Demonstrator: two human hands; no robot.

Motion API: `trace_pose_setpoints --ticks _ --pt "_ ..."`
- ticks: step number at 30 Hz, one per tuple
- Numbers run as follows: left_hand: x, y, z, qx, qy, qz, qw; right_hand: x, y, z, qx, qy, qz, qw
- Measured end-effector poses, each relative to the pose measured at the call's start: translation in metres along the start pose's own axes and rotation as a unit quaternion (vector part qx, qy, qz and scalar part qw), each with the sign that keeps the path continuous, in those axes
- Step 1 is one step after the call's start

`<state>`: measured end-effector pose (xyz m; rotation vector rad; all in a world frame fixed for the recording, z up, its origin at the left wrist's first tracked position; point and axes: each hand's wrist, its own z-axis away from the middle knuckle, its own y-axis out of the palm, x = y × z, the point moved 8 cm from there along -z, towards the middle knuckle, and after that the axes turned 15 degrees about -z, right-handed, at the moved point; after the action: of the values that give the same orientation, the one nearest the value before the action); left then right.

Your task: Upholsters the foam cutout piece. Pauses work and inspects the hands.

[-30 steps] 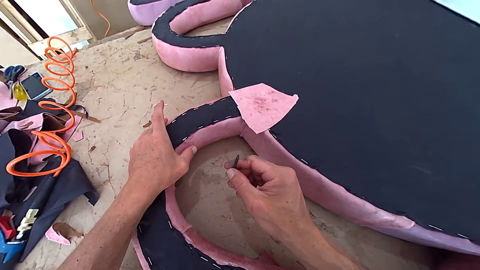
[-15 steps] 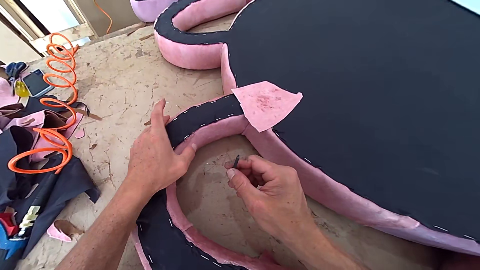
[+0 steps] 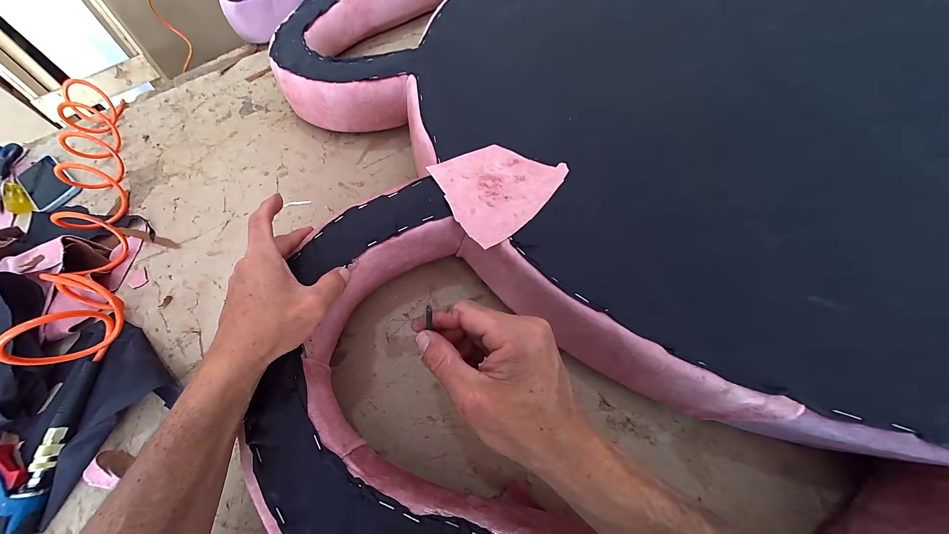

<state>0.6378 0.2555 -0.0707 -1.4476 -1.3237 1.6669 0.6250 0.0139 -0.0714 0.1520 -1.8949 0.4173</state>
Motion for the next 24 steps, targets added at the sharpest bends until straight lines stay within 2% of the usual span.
trace_pose_setpoints --ticks 3,7,15,17,21,22,24 --pt "0.004 -0.001 0.003 0.025 -0.010 0.057 0.998 0.000 0.000 0.000 0.003 0.003 0.005 1.000" --pt "0.009 0.002 0.002 0.044 -0.063 0.170 0.983 0.001 0.002 0.000 0.008 0.001 0.004 1.000" --pt "0.003 0.004 -0.005 0.020 -0.037 -0.006 0.999 0.004 0.002 0.001 0.009 -0.006 0.011 1.000" --pt "0.004 0.003 -0.004 0.023 -0.041 0.023 0.999 0.004 0.002 0.001 0.009 -0.006 0.009 1.000" --pt "0.007 0.005 -0.001 0.070 -0.062 0.218 0.972 0.004 0.002 0.001 0.011 -0.006 0.005 1.000" --pt "0.007 0.006 0.000 0.075 -0.063 0.227 0.969 0.004 0.002 0.001 0.012 -0.006 0.005 1.000" --pt "0.004 0.005 -0.001 0.068 -0.045 0.166 0.983 0.004 0.003 0.000 0.013 -0.007 0.006 1.000"
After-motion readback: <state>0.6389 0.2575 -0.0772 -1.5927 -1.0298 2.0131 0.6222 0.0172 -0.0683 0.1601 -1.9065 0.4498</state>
